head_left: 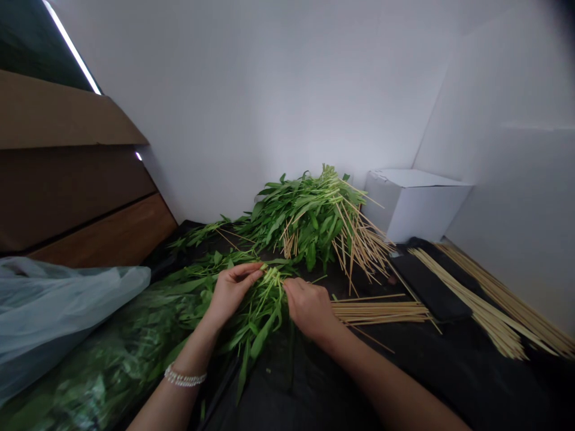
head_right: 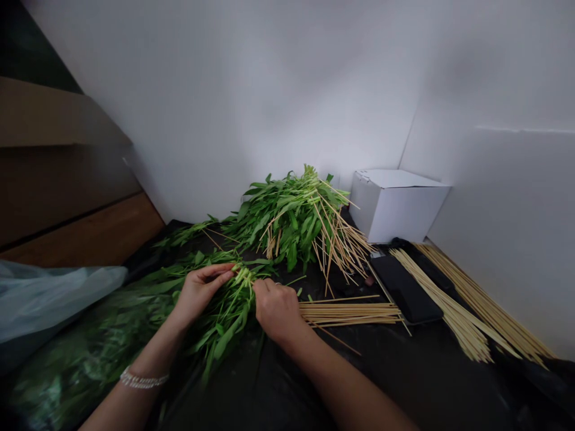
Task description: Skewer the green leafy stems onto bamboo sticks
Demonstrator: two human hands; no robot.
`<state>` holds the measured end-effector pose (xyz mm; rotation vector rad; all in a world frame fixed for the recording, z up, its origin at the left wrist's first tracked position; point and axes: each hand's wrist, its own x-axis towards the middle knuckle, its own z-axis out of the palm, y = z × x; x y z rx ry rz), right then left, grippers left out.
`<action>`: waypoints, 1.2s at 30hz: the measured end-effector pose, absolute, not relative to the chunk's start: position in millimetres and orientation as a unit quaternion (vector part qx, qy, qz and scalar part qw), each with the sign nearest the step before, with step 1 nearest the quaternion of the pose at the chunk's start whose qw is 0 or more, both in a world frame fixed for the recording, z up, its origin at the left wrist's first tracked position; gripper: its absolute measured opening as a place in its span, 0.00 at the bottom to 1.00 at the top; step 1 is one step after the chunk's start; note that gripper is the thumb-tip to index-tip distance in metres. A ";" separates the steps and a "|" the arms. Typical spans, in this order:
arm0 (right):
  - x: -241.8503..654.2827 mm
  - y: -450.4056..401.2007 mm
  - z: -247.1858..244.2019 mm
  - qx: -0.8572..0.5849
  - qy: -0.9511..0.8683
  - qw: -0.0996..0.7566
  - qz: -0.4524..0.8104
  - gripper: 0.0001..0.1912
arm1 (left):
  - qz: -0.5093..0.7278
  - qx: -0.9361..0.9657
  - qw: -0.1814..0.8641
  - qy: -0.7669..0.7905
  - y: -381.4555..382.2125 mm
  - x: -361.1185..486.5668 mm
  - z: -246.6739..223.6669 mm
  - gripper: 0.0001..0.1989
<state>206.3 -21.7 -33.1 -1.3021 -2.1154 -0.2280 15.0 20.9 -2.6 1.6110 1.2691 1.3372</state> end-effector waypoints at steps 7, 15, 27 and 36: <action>206.6 -21.3 -33.5 -0.504 -0.801 0.314 -0.081 0.10 | 0.496 0.646 0.328 0.479 19.0 17.4 -2.0 0.22; 206.6 -19.4 -38.1 -0.495 -0.798 0.332 -0.087 0.11 | 0.473 0.651 0.318 0.500 23.1 8.5 -1.9 0.20; 206.3 -20.5 -41.4 -0.491 -0.802 0.328 -0.095 0.11 | 0.445 0.665 0.354 0.484 21.0 13.0 -3.1 0.15; 204.9 -19.7 -41.1 -0.474 -0.798 0.356 -0.107 0.11 | 0.455 0.646 0.430 0.437 17.9 16.0 -1.3 0.14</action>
